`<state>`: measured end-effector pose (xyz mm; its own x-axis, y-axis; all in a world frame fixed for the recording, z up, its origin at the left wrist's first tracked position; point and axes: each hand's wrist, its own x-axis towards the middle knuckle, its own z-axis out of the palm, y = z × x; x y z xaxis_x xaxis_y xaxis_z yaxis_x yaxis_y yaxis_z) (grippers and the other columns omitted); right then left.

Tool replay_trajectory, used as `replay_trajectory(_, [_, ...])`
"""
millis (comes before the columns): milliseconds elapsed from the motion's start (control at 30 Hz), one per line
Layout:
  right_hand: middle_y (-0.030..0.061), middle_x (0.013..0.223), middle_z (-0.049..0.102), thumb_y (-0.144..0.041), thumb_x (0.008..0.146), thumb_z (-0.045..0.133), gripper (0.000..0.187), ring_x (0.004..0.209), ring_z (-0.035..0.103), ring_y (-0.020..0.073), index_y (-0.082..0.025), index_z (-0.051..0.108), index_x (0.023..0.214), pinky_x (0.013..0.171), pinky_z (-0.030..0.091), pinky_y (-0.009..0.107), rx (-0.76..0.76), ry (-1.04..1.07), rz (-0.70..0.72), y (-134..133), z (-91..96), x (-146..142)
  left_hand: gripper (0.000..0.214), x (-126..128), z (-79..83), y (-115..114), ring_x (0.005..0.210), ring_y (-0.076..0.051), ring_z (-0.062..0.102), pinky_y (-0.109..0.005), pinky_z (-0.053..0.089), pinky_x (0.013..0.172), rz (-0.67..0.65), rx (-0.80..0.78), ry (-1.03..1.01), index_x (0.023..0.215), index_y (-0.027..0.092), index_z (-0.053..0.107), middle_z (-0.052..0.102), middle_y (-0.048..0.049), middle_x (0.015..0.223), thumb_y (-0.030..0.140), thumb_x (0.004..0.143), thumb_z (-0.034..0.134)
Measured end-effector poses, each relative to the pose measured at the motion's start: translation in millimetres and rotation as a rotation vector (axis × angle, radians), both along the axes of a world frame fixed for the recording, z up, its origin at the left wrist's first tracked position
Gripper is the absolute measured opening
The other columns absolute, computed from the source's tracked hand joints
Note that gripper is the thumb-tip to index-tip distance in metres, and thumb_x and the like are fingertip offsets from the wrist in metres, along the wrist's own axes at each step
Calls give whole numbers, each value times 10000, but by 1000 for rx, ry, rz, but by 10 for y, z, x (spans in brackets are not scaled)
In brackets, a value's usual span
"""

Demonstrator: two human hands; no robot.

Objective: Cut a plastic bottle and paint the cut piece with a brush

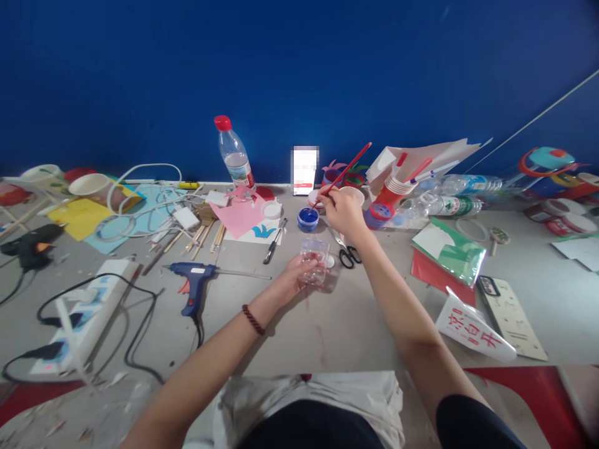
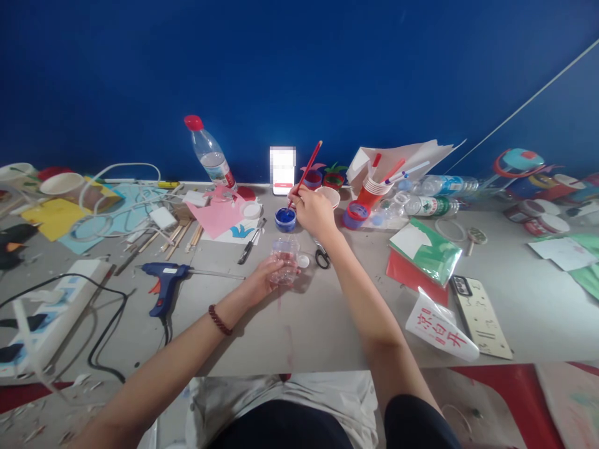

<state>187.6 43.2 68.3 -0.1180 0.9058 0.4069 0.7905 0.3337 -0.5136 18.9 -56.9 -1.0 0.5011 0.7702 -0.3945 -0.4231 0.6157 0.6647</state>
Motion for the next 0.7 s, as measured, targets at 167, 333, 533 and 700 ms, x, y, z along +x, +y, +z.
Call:
replay_trajectory(167, [81, 1098, 757, -250, 973, 435, 285, 873, 684, 255, -203, 712, 922, 670, 417, 343, -43, -48, 14, -25, -3, -60, 385, -6, 5, -2, 918, -244, 701, -320, 575, 669, -6, 10, -20, 1021, 165, 643, 726, -98, 958, 301, 719, 841])
replay_trajectory(333, [94, 958, 762, -276, 962, 451, 270, 815, 671, 256, -212, 711, 931, 615, 382, 333, -46, -103, -25, -52, 47, -63, 367, -2, -7, 6, 896, -236, 709, -308, 575, 646, -12, 8, -26, 1013, 170, 642, 728, -95, 951, 292, 726, 835])
replay_trajectory(533, [79, 826, 731, -288, 966, 474, 241, 753, 641, 245, -203, 685, 889, 650, 390, 331, -22, -88, -94, -46, 54, -47, 430, -2, -4, 7, 880, -232, 707, -308, 576, 645, -7, -5, -13, 1024, 161, 643, 729, -92, 946, 310, 688, 866])
replay_trajectory(700, [72, 909, 754, -295, 975, 462, 262, 745, 644, 222, -207, 699, 906, 650, 396, 326, 4, -34, -64, -21, -20, -50, 373, -14, -6, -7, 897, -235, 700, -314, 564, 675, -4, 12, -31, 1023, 161, 661, 729, -107, 963, 312, 732, 840])
